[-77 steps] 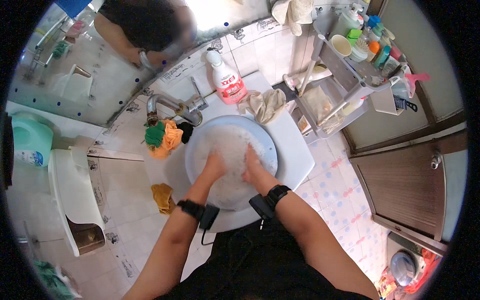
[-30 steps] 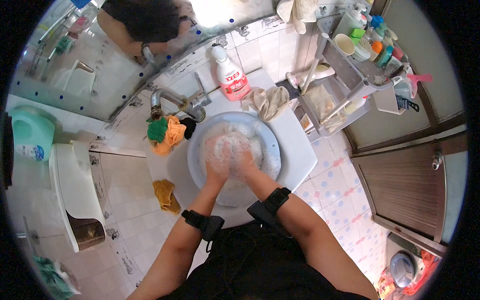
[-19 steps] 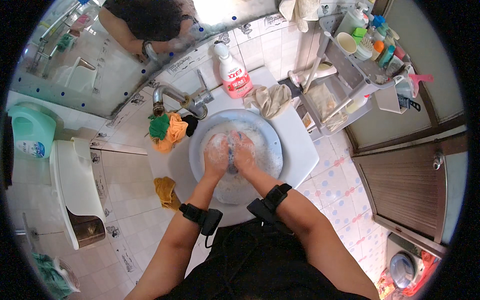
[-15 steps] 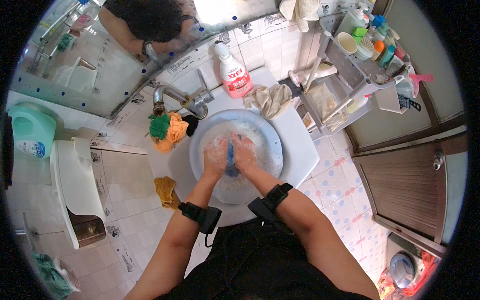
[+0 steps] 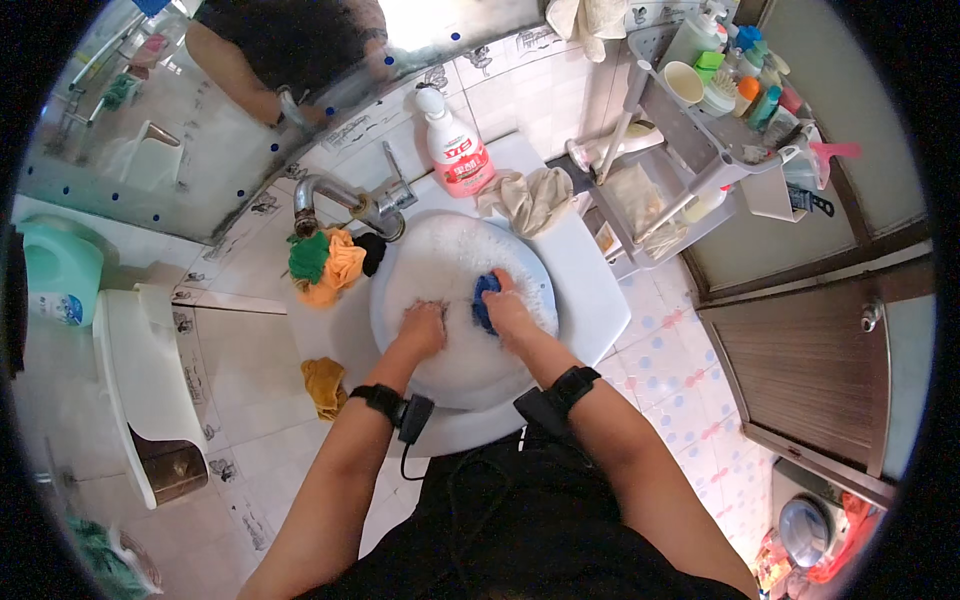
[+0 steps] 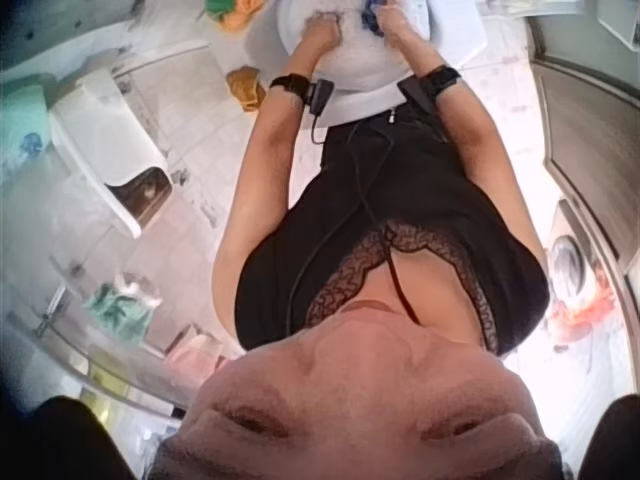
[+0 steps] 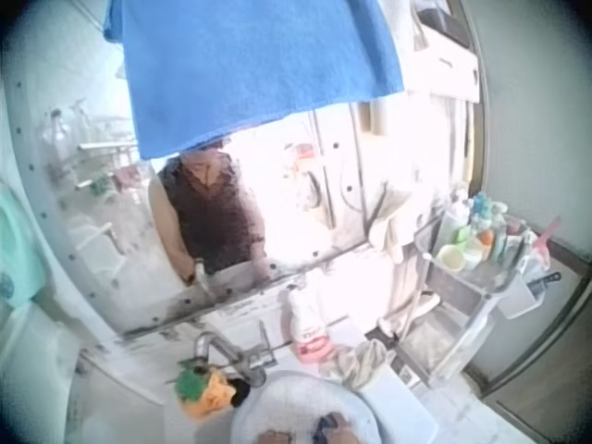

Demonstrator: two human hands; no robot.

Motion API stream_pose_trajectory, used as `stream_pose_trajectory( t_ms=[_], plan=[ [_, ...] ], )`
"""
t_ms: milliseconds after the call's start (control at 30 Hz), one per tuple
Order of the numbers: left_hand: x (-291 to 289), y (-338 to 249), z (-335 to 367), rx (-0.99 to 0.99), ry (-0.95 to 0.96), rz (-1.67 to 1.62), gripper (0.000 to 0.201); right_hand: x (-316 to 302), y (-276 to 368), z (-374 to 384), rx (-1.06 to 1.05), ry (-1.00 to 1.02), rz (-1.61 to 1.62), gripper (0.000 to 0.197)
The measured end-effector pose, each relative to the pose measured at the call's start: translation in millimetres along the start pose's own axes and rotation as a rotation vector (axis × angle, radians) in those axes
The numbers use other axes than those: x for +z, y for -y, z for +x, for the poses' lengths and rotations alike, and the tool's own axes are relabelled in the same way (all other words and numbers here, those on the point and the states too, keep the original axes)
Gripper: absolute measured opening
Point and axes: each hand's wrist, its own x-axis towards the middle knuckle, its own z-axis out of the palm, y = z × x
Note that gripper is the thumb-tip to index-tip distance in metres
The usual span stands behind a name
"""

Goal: Hand-wash a blue garment and a tan towel in a basin with soapy water.

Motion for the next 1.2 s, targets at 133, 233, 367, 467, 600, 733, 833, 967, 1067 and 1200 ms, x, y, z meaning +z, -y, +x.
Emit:
stream_pose_trajectory(
  t_ms=[133,233,367,467,600,733,833,967,1067,1200],
  plan=[
    [5,16,29,-0.111,0.201,-0.112,0.044,17,41,-27,0.194,0.008,-0.075,0.055],
    [-30,-35,-9,0.421,-0.617,-0.314,0.03,12,0,8,0.434,0.242,0.714,0.063],
    [-66,-76,-50,0.505,-0.852,-0.504,0.032,18,-23,25,-0.214,0.469,0.553,0.055],
    [-55,-49,-37,0.397,-0.851,-0.609,0.032,26,-18,20,-0.539,0.588,0.45,0.052],
    [-17,-25,-12,0.235,-0.87,-0.847,0.027,42,36,-37,0.02,0.464,0.872,0.039],
    [-30,-51,-35,0.482,-0.935,-0.764,0.028,19,31,-24,-0.499,0.457,-0.573,0.043],
    [-36,-28,-37,0.444,-0.735,-0.728,0.034,19,41,-36,-0.191,0.243,-0.291,0.044],
    [-24,17,-31,0.086,-0.666,-0.454,0.053,0,43,-36,0.305,0.065,0.583,0.04],
    [-8,8,-22,-0.039,-0.418,-0.285,0.071,-9,1,-5,0.318,0.179,0.645,0.031],
    [-6,-14,-6,-0.059,-0.059,-0.202,0.063,-4,-13,0,0.396,0.206,0.77,0.022]
  ],
)
